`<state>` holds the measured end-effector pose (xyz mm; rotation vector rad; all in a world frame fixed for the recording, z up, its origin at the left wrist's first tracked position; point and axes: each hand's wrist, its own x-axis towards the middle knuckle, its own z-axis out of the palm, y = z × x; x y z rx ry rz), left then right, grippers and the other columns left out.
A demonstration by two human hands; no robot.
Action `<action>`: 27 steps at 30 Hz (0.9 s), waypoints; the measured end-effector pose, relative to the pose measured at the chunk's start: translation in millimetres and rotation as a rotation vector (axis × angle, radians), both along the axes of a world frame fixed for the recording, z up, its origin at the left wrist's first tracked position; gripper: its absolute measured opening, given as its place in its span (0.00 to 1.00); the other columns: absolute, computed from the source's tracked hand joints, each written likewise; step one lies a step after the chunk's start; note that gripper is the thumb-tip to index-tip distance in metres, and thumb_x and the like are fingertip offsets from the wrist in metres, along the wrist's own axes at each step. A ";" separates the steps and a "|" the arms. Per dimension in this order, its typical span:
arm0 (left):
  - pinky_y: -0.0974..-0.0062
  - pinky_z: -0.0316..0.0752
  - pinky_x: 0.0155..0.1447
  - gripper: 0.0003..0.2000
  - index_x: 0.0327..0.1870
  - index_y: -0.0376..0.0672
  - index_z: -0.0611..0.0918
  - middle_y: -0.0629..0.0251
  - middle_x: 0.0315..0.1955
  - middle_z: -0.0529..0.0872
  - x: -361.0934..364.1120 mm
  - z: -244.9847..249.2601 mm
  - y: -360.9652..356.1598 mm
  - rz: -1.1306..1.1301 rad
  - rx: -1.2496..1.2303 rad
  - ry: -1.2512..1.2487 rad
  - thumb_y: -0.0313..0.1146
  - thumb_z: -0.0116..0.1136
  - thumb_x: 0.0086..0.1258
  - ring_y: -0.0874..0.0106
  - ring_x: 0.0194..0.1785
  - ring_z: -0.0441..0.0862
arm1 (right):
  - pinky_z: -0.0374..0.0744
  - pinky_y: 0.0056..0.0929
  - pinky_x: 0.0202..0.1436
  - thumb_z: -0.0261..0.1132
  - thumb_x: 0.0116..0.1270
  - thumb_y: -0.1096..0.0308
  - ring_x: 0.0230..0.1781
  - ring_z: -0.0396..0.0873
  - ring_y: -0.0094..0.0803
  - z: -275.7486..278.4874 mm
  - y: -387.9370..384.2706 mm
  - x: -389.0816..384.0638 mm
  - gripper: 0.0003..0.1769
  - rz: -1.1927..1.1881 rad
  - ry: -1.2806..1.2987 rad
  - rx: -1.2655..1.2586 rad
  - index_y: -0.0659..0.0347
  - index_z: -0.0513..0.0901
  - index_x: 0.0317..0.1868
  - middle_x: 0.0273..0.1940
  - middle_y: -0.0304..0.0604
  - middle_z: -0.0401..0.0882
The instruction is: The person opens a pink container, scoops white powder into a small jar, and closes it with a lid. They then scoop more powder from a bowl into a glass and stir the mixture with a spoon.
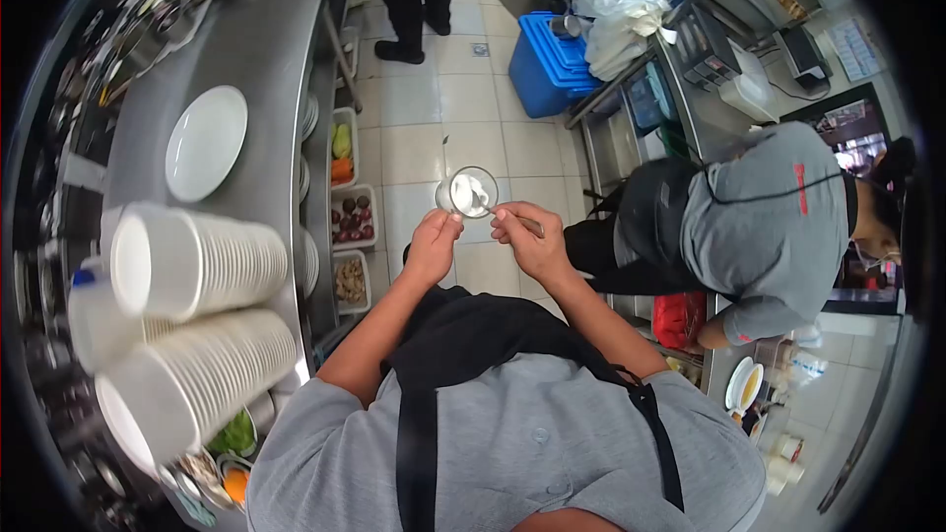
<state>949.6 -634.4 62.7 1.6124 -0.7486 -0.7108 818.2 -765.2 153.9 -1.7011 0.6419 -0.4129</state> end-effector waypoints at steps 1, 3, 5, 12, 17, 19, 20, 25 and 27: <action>0.74 0.72 0.44 0.16 0.35 0.33 0.79 0.62 0.31 0.80 12.6 2.6 -11.6 -0.016 -0.012 0.007 0.38 0.48 0.76 0.74 0.36 0.76 | 0.81 0.22 0.38 0.61 0.72 0.69 0.32 0.83 0.28 1.1 -7.9 12.3 0.12 -0.086 0.011 0.242 0.70 0.84 0.45 0.34 0.45 0.84; 0.66 0.70 0.43 0.16 0.32 0.34 0.76 0.55 0.27 0.75 37.6 8.2 -32.4 -0.039 -0.070 -0.123 0.39 0.48 0.75 0.63 0.35 0.75 | 0.81 0.23 0.38 0.61 0.72 0.69 0.32 0.83 0.28 6.2 -28.5 38.7 0.12 -0.164 0.022 0.344 0.70 0.84 0.45 0.35 0.44 0.84; 0.70 0.71 0.44 0.16 0.33 0.34 0.77 0.59 0.29 0.78 67.3 7.3 -53.4 -0.097 -0.055 -0.140 0.39 0.47 0.76 0.68 0.36 0.75 | 0.81 0.24 0.38 0.61 0.72 0.69 0.32 0.83 0.29 18.9 -44.4 59.8 0.12 -0.243 0.025 0.454 0.71 0.84 0.46 0.36 0.44 0.84; 0.75 0.71 0.48 0.15 0.34 0.36 0.78 0.65 0.30 0.80 140.8 3.1 -115.4 -0.232 -0.073 0.240 0.39 0.46 0.77 0.75 0.38 0.75 | 0.79 0.34 0.33 0.68 0.61 0.75 0.30 0.81 0.42 73.3 -100.0 90.0 0.12 0.134 -0.030 -0.806 0.62 0.83 0.46 0.33 0.46 0.82; 0.75 0.71 0.50 0.15 0.35 0.36 0.79 0.64 0.32 0.82 174.6 4.0 -167.3 -0.338 -0.070 0.345 0.38 0.46 0.77 0.74 0.39 0.76 | 0.81 0.35 0.36 0.68 0.61 0.75 0.33 0.83 0.41 59.0 -153.8 117.4 0.11 0.226 -0.039 -0.833 0.64 0.84 0.45 0.35 0.46 0.83; 0.75 0.71 0.50 0.15 0.35 0.36 0.79 0.64 0.32 0.82 188.7 7.0 -194.1 -0.363 -0.056 0.310 0.37 0.46 0.77 0.74 0.39 0.76 | 0.80 0.35 0.36 0.68 0.62 0.75 0.33 0.82 0.41 41.9 -185.0 126.4 0.11 0.245 -0.013 -0.775 0.64 0.84 0.45 0.35 0.47 0.83; 0.74 0.71 0.49 0.15 0.34 0.36 0.78 0.64 0.32 0.81 194.1 7.6 -208.6 -0.359 -0.090 0.294 0.38 0.47 0.76 0.74 0.39 0.76 | 0.80 0.35 0.36 0.68 0.62 0.75 0.33 0.82 0.41 35.4 -201.1 133.6 0.11 0.232 -0.030 -0.777 0.64 0.84 0.45 0.35 0.47 0.83; 0.74 0.70 0.49 0.15 0.31 0.36 0.78 0.64 0.32 0.80 215.7 30.2 -284.3 -0.280 -0.108 0.301 0.38 0.49 0.76 0.74 0.40 0.76 | 0.79 0.33 0.36 0.63 0.65 0.74 0.29 0.81 0.39 33.6 -279.2 156.7 0.09 0.195 -0.094 -0.686 0.66 0.84 0.44 0.32 0.47 0.82; 0.73 0.71 0.50 0.14 0.34 0.36 0.78 0.62 0.33 0.82 227.6 30.5 -310.4 -0.272 -0.119 0.159 0.37 0.47 0.76 0.73 0.40 0.77 | 0.79 0.31 0.36 0.62 0.67 0.73 0.30 0.82 0.36 23.1 -303.5 170.1 0.09 0.079 -0.140 -0.424 0.67 0.84 0.44 0.32 0.46 0.82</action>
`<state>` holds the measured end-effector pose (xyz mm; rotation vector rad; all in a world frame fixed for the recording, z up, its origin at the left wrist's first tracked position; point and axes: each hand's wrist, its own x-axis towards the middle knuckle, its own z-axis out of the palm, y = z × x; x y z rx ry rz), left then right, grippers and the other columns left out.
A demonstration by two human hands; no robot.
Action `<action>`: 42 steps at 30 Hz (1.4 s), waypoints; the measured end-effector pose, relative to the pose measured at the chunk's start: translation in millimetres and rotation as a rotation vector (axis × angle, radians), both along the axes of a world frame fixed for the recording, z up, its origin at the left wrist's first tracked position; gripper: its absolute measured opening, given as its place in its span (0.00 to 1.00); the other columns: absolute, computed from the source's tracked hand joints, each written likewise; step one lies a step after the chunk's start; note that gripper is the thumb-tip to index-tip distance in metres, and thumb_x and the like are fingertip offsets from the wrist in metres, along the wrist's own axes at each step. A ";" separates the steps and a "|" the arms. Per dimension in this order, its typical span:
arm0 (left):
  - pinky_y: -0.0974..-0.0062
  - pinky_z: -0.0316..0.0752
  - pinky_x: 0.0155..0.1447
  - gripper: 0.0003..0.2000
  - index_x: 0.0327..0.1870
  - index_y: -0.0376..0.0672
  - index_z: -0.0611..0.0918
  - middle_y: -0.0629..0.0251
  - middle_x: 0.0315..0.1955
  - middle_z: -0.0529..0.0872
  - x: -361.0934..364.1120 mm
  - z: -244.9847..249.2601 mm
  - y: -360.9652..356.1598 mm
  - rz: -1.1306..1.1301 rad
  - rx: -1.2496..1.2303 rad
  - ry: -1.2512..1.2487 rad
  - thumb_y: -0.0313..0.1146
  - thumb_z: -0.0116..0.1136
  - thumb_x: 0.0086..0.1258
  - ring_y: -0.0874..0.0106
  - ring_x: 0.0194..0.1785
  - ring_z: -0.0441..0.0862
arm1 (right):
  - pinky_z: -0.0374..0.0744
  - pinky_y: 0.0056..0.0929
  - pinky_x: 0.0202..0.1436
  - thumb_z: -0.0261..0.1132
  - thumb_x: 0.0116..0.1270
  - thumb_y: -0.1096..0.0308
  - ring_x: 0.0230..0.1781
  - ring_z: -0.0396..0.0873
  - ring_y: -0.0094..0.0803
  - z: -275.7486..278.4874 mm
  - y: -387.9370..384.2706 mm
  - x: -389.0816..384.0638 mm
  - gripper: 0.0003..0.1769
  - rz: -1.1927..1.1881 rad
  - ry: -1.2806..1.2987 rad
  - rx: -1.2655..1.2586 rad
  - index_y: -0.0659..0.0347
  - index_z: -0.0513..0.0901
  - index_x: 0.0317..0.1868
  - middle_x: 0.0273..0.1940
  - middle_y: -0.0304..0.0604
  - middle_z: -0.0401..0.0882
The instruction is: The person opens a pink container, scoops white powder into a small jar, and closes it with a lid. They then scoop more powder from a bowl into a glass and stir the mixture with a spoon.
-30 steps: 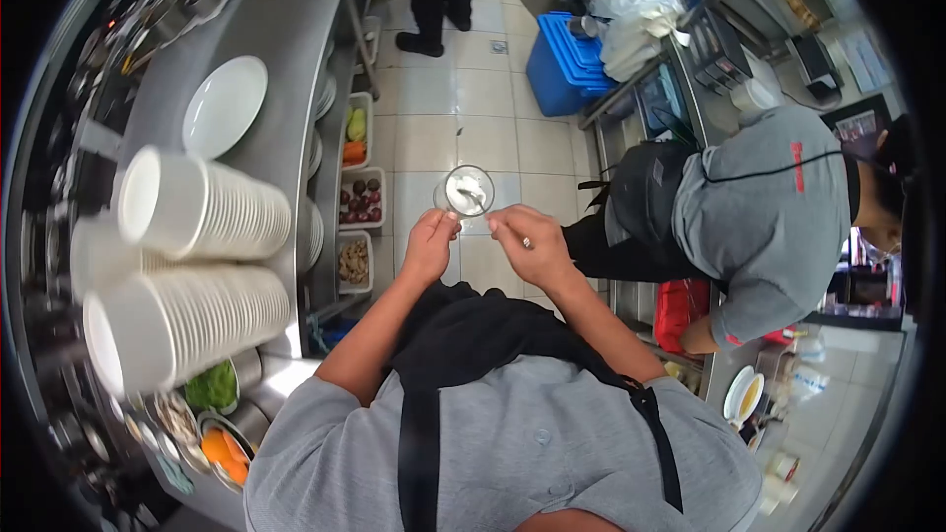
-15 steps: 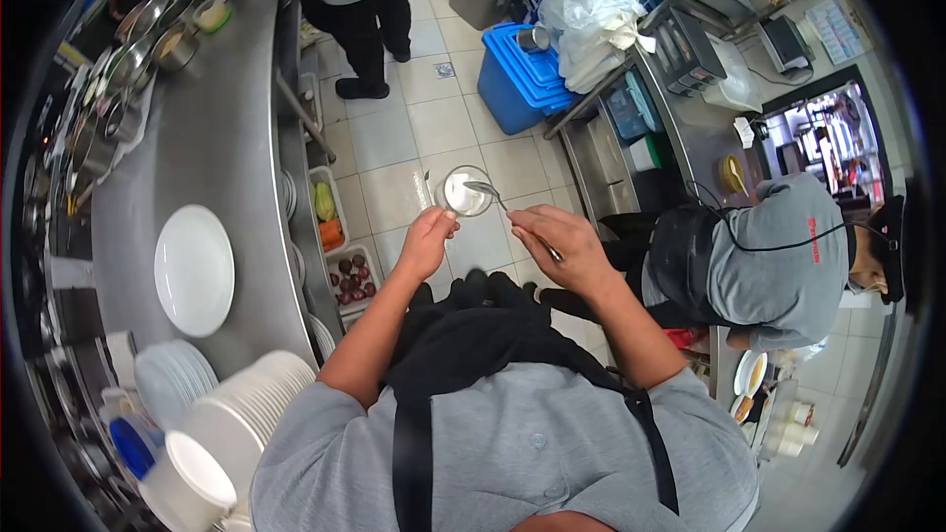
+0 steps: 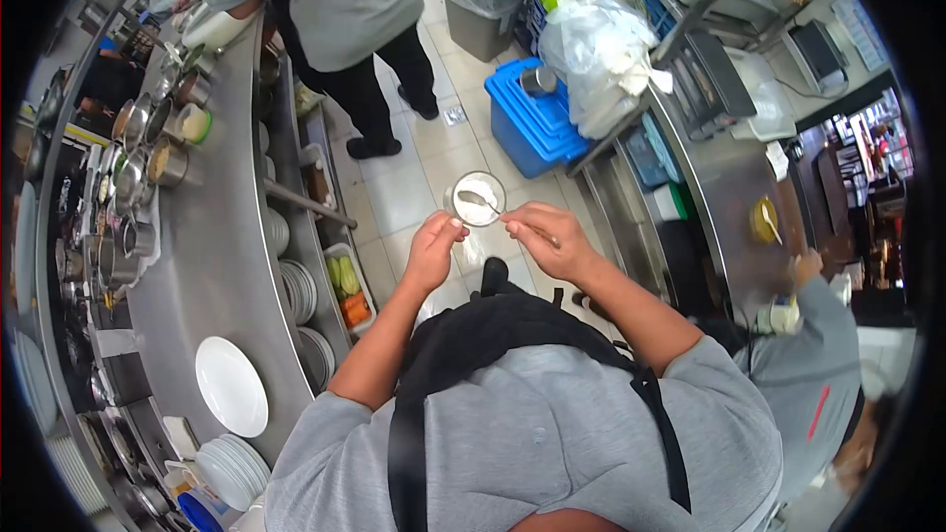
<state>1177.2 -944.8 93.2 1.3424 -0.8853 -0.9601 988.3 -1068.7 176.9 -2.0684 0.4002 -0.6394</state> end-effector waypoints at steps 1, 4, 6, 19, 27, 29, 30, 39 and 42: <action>0.73 0.73 0.51 0.14 0.36 0.35 0.79 0.60 0.33 0.83 4.7 4.5 -14.2 0.008 -0.022 -0.119 0.36 0.46 0.76 0.72 0.40 0.78 | 0.79 0.29 0.37 0.60 0.68 0.72 0.30 0.82 0.33 1.0 -11.6 8.7 0.10 -0.091 -0.032 0.278 0.68 0.84 0.45 0.32 0.46 0.83; 0.72 0.73 0.51 0.13 0.33 0.37 0.77 0.60 0.31 0.82 8.9 10.2 -44.4 0.095 0.026 0.171 0.36 0.46 0.76 0.71 0.40 0.78 | 0.79 0.27 0.38 0.58 0.70 0.70 0.32 0.83 0.28 8.6 -44.7 38.7 0.12 -0.224 0.058 0.782 0.69 0.83 0.46 0.34 0.46 0.84; 0.72 0.73 0.50 0.13 0.32 0.37 0.76 0.61 0.30 0.81 21.9 1.8 -59.2 0.077 0.024 0.250 0.36 0.46 0.76 0.71 0.40 0.78 | 0.79 0.29 0.36 0.60 0.69 0.70 0.31 0.83 0.32 24.9 -66.7 51.7 0.10 -0.158 0.132 0.709 0.67 0.84 0.45 0.33 0.47 0.83; 0.75 0.70 0.47 0.14 0.33 0.37 0.79 0.64 0.30 0.81 158.7 -12.0 -124.4 -0.084 -0.013 0.114 0.38 0.48 0.75 0.75 0.37 0.75 | 0.79 0.37 0.36 0.67 0.62 0.74 0.34 0.81 0.44 23.5 -155.6 169.3 0.08 0.297 0.093 -0.388 0.62 0.84 0.42 0.34 0.46 0.82; 0.76 0.70 0.46 0.15 0.35 0.35 0.81 0.66 0.30 0.81 227.8 -15.2 -172.2 -0.170 0.082 -0.087 0.38 0.48 0.75 0.75 0.37 0.75 | 0.78 0.39 0.36 0.64 0.64 0.73 0.33 0.80 0.46 52.6 -176.5 219.9 0.04 0.118 0.147 -0.331 0.63 0.83 0.37 0.32 0.47 0.81; 0.76 0.70 0.47 0.15 0.36 0.35 0.81 0.66 0.31 0.81 238.4 -14.7 -180.0 -0.195 0.067 -0.132 0.38 0.48 0.75 0.75 0.38 0.75 | 0.78 0.42 0.36 0.63 0.63 0.72 0.32 0.80 0.48 54.0 -183.0 223.7 0.03 0.144 0.222 -0.372 0.62 0.82 0.34 0.29 0.47 0.79; 0.76 0.70 0.47 0.15 0.36 0.35 0.81 0.67 0.31 0.81 240.0 -15.7 -183.4 -0.206 0.046 -0.155 0.38 0.48 0.75 0.75 0.38 0.75 | 0.78 0.42 0.36 0.63 0.63 0.72 0.32 0.80 0.48 48.2 -185.0 226.1 0.03 0.111 0.218 -0.354 0.62 0.82 0.34 0.29 0.47 0.79; 0.76 0.71 0.49 0.15 0.37 0.37 0.80 0.66 0.32 0.81 242.9 -14.6 -215.2 -0.059 0.138 -0.034 0.38 0.46 0.77 0.75 0.38 0.76 | 0.81 0.31 0.36 0.58 0.67 0.69 0.30 0.83 0.34 5.9 -235.5 259.9 0.12 -0.200 0.197 0.671 0.70 0.84 0.39 0.30 0.48 0.83; 0.74 0.72 0.49 0.16 0.34 0.36 0.79 0.64 0.29 0.79 239.4 -2.4 -243.2 -0.017 0.114 0.071 0.38 0.45 0.78 0.73 0.38 0.77 | 0.83 0.28 0.35 0.59 0.68 0.71 0.30 0.83 0.33 2.2 -269.3 267.1 0.12 -0.271 0.153 0.988 0.73 0.83 0.41 0.31 0.49 0.83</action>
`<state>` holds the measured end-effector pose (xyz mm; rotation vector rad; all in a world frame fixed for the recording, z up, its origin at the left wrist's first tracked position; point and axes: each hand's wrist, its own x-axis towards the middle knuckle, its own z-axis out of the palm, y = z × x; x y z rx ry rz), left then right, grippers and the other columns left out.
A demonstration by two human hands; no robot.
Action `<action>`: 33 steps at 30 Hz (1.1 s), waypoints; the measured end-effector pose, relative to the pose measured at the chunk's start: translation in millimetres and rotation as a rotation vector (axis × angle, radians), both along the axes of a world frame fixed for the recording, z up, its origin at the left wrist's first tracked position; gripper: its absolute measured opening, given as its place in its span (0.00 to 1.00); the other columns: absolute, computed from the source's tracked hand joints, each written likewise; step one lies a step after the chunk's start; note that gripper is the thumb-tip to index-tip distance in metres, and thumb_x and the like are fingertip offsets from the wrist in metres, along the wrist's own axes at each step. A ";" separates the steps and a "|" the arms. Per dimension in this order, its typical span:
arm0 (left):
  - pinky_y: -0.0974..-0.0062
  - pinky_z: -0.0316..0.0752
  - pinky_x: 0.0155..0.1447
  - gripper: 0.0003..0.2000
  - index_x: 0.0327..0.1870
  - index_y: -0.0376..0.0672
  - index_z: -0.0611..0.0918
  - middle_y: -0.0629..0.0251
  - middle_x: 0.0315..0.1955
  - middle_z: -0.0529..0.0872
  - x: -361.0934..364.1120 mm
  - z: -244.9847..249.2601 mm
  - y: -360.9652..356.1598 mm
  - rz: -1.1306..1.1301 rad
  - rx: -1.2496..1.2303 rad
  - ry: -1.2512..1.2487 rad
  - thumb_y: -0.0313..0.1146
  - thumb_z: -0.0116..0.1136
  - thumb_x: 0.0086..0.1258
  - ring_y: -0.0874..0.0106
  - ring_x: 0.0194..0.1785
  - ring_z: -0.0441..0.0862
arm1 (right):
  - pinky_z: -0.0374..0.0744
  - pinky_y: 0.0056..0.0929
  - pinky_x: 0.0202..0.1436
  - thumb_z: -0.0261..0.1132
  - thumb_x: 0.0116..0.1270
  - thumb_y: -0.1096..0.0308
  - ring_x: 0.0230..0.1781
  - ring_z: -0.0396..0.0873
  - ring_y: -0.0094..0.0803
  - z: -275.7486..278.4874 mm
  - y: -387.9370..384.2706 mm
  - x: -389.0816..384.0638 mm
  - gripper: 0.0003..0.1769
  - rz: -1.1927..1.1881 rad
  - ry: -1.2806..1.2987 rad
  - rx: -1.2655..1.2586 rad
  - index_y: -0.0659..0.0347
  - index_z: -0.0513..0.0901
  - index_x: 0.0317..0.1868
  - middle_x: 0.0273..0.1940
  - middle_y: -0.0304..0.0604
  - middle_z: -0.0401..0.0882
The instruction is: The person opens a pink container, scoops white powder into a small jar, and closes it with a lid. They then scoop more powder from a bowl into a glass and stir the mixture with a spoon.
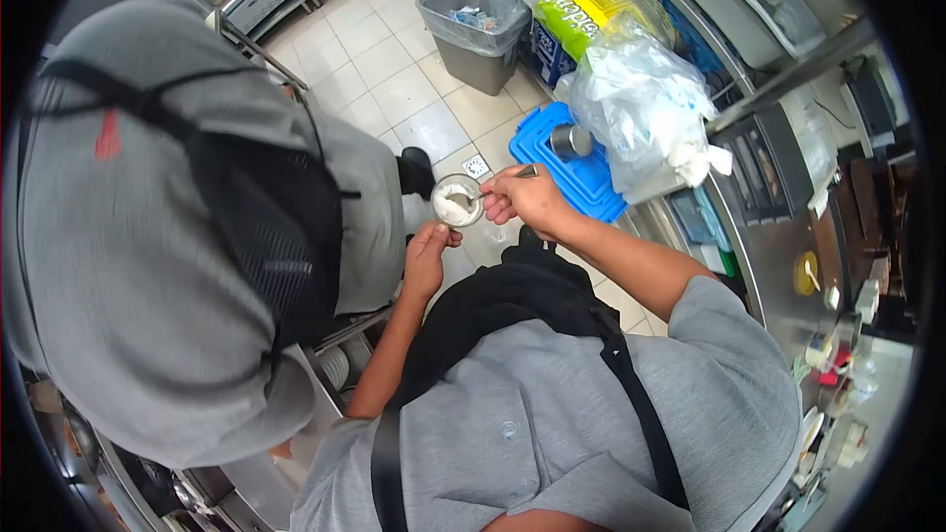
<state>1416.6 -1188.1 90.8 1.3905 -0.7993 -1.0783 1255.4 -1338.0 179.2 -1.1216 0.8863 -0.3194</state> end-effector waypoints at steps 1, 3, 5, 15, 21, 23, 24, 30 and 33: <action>0.73 0.72 0.49 0.15 0.33 0.37 0.78 0.64 0.28 0.79 -0.7 1.7 -11.9 0.006 -0.019 0.075 0.37 0.45 0.78 0.73 0.38 0.77 | 0.83 0.28 0.35 0.59 0.68 0.71 0.30 0.83 0.33 -1.4 -11.7 0.5 0.12 -0.016 -0.034 0.028 0.73 0.83 0.41 0.32 0.49 0.83; 0.73 0.72 0.49 0.15 0.31 0.38 0.77 0.64 0.28 0.79 6.5 -7.3 -36.6 0.017 -0.030 0.131 0.37 0.44 0.78 0.72 0.38 0.77 | 0.83 0.29 0.37 0.58 0.69 0.71 0.32 0.84 0.32 -3.2 -38.2 -2.3 0.12 0.061 -0.079 -0.029 0.72 0.84 0.43 0.34 0.49 0.83; 0.72 0.73 0.49 0.16 0.26 0.41 0.72 0.64 0.27 0.77 9.3 -8.3 -62.4 0.012 -0.029 0.181 0.37 0.43 0.78 0.71 0.38 0.77 | 0.82 0.29 0.38 0.59 0.69 0.71 0.33 0.84 0.33 9.5 -63.3 -13.7 0.11 0.219 -0.109 -0.464 0.70 0.84 0.44 0.35 0.48 0.83; 0.72 0.73 0.43 0.20 0.23 0.40 0.73 0.66 0.22 0.75 16.1 -0.4 -173.4 -0.007 0.031 0.110 0.41 0.43 0.77 0.71 0.33 0.78 | 0.79 0.39 0.39 0.65 0.65 0.68 0.35 0.81 0.44 23.2 -174.7 -35.3 0.07 0.667 -0.181 -1.291 0.59 0.85 0.41 0.35 0.44 0.81; 0.74 0.69 0.38 0.22 0.27 0.36 0.78 0.64 0.21 0.79 50.1 4.9 -253.2 -0.075 0.099 -0.034 0.45 0.42 0.77 0.73 0.28 0.74 | 0.79 0.39 0.38 0.66 0.63 0.70 0.35 0.81 0.43 -15.7 -226.2 -6.5 0.06 0.518 -0.113 -1.288 0.58 0.84 0.41 0.34 0.43 0.80; 0.74 0.69 0.35 0.21 0.27 0.35 0.79 0.65 0.21 0.78 75.3 -10.0 -290.4 -0.078 0.103 -0.122 0.43 0.46 0.75 0.74 0.26 0.74 | 0.79 0.39 0.38 0.66 0.62 0.70 0.36 0.81 0.42 -17.7 -245.1 16.2 0.07 0.490 -0.058 -1.292 0.58 0.84 0.41 0.34 0.43 0.80; 0.73 0.69 0.34 0.20 0.27 0.34 0.79 0.65 0.21 0.77 87.1 -19.7 -307.7 -0.072 0.115 -0.109 0.43 0.48 0.74 0.74 0.26 0.73 | 0.79 0.39 0.37 0.67 0.61 0.71 0.36 0.81 0.42 -14.0 -254.6 28.7 0.07 0.481 -0.025 -1.354 0.58 0.84 0.41 0.34 0.43 0.80; 0.74 0.66 0.31 0.18 0.21 0.34 0.77 0.66 0.17 0.74 188.0 -49.4 -437.9 -0.214 0.123 -0.006 0.39 0.50 0.68 0.75 0.23 0.71 | 0.79 0.39 0.37 0.67 0.58 0.73 0.34 0.80 0.43 -14.0 -347.9 111.7 0.08 0.364 0.000 -1.411 0.58 0.83 0.39 0.33 0.44 0.79; 0.74 0.65 0.31 0.16 0.22 0.33 0.78 0.66 0.17 0.74 229.3 -42.6 -485.5 -0.328 0.060 -0.050 0.37 0.50 0.65 0.74 0.23 0.69 | 0.79 0.39 0.37 0.68 0.59 0.72 0.35 0.80 0.42 -32.7 -388.3 152.0 0.08 0.409 0.012 -1.362 0.58 0.84 0.40 0.32 0.43 0.79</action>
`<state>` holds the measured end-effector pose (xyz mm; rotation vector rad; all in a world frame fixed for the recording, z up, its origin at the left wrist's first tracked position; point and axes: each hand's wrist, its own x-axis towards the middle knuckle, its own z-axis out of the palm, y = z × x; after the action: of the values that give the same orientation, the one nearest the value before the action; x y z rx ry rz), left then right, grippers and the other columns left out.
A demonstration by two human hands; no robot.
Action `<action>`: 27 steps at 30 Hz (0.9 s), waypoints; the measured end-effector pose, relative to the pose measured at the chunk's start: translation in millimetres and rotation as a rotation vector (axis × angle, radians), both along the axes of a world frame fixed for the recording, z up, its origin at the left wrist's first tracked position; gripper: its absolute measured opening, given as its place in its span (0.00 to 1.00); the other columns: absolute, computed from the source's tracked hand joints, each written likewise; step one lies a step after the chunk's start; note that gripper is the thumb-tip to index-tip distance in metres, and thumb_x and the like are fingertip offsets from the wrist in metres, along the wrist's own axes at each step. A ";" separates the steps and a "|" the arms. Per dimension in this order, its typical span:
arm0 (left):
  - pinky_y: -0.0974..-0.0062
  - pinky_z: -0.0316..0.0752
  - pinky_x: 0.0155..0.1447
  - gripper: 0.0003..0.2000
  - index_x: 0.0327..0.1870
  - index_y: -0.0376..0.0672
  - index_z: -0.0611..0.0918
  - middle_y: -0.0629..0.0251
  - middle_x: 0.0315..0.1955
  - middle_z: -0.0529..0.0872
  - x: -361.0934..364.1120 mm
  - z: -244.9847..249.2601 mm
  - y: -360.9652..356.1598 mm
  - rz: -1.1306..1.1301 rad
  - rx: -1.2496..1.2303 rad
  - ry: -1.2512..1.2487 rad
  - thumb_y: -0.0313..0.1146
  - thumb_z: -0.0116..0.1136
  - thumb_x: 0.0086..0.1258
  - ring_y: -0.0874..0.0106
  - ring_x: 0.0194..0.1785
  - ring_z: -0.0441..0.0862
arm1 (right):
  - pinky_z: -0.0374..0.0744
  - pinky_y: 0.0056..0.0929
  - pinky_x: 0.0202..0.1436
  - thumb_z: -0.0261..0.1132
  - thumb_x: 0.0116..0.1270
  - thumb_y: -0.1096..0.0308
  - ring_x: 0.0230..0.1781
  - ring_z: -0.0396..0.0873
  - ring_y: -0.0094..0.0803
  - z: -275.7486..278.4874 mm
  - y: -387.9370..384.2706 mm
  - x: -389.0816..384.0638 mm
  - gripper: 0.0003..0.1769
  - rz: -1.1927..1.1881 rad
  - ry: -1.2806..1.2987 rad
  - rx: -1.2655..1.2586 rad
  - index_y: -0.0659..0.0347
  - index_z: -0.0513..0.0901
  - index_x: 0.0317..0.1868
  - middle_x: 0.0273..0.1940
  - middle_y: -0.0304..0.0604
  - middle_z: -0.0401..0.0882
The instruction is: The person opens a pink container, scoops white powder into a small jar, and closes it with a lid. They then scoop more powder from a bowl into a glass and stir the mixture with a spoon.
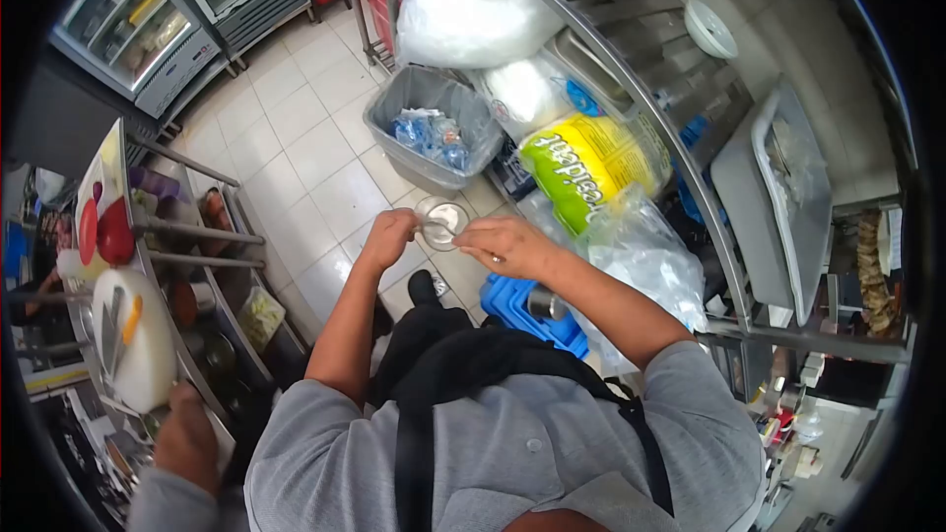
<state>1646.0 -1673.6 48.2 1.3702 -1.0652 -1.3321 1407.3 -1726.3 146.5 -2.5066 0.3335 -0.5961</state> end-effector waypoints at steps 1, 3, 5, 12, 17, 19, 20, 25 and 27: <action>0.74 0.65 0.31 0.15 0.23 0.33 0.79 0.66 0.17 0.74 14.9 1.8 -12.1 -0.041 -0.041 -0.044 0.37 0.50 0.65 0.75 0.23 0.68 | 0.79 0.38 0.37 0.68 0.59 0.72 0.35 0.80 0.42 -3.0 -12.1 14.4 0.08 -0.032 -0.031 0.026 0.58 0.84 0.40 0.32 0.43 0.79; 0.74 0.65 0.31 0.15 0.23 0.34 0.79 0.66 0.18 0.74 37.9 6.2 -30.9 -0.018 -0.008 -0.011 0.37 0.51 0.65 0.75 0.24 0.69 | 0.79 0.38 0.36 0.68 0.59 0.72 0.35 0.80 0.42 -6.3 -29.4 37.5 0.08 -0.067 -0.065 0.053 0.59 0.84 0.40 0.33 0.43 0.79; 0.76 0.63 0.32 0.14 0.21 0.37 0.74 0.70 0.18 0.71 54.5 20.2 -47.8 0.059 0.096 0.068 0.36 0.47 0.66 0.77 0.24 0.66 | 0.80 0.38 0.36 0.68 0.59 0.71 0.35 0.80 0.42 2.9 -44.7 59.0 0.09 -0.055 -0.022 -0.021 0.59 0.83 0.41 0.33 0.42 0.80; 0.75 0.64 0.32 0.14 0.24 0.36 0.77 0.68 0.18 0.72 93.5 25.2 -100.6 -0.010 0.083 -0.060 0.36 0.47 0.67 0.76 0.24 0.67 | 0.80 0.38 0.36 0.66 0.61 0.72 0.35 0.81 0.42 11.5 -103.1 76.8 0.08 -0.017 -0.006 -0.042 0.60 0.83 0.41 0.33 0.43 0.80; 0.74 0.67 0.33 0.15 0.24 0.34 0.78 0.67 0.19 0.75 118.2 28.5 -120.0 0.078 0.066 -0.116 0.36 0.48 0.67 0.75 0.26 0.70 | 0.80 0.37 0.38 0.65 0.61 0.73 0.35 0.81 0.44 -24.0 -141.7 115.4 0.08 -0.058 -0.168 0.108 0.61 0.83 0.42 0.35 0.46 0.81; 0.73 0.67 0.32 0.16 0.24 0.33 0.78 0.66 0.19 0.75 133.1 31.9 -122.0 0.225 0.072 -0.080 0.37 0.49 0.67 0.74 0.25 0.70 | 0.80 0.37 0.38 0.66 0.61 0.73 0.35 0.81 0.45 -24.9 -152.4 138.2 0.08 -0.091 -0.151 0.306 0.61 0.83 0.42 0.36 0.46 0.82; 0.73 0.67 0.32 0.16 0.24 0.33 0.78 0.66 0.19 0.75 144.8 33.0 -123.2 0.253 0.070 -0.088 0.37 0.49 0.67 0.74 0.25 0.70 | 0.80 0.37 0.38 0.66 0.61 0.73 0.34 0.81 0.45 -21.9 -157.7 149.4 0.08 -0.161 -0.111 0.497 0.61 0.83 0.42 0.37 0.47 0.82; 0.71 0.69 0.32 0.17 0.21 0.33 0.77 0.65 0.16 0.75 196.6 31.7 -134.8 0.301 0.175 -0.075 0.37 0.49 0.66 0.72 0.22 0.72 | 0.81 0.35 0.37 0.67 0.60 0.73 0.33 0.81 0.43 19.5 -189.8 198.5 0.08 0.126 -0.156 0.035 0.60 0.84 0.41 0.36 0.44 0.82; 0.71 0.68 0.31 0.16 0.19 0.35 0.76 0.64 0.16 0.74 221.9 26.7 -140.4 0.310 0.149 -0.053 0.36 0.48 0.66 0.72 0.22 0.71 | 0.81 0.35 0.36 0.67 0.60 0.73 0.33 0.81 0.42 18.3 -206.4 229.1 0.08 0.175 -0.168 -0.070 0.59 0.84 0.41 0.36 0.43 0.82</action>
<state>1867.9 -1814.0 74.9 1.6156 -0.7600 -1.1683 1636.4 -1932.7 164.8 -2.4974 0.0313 -0.7513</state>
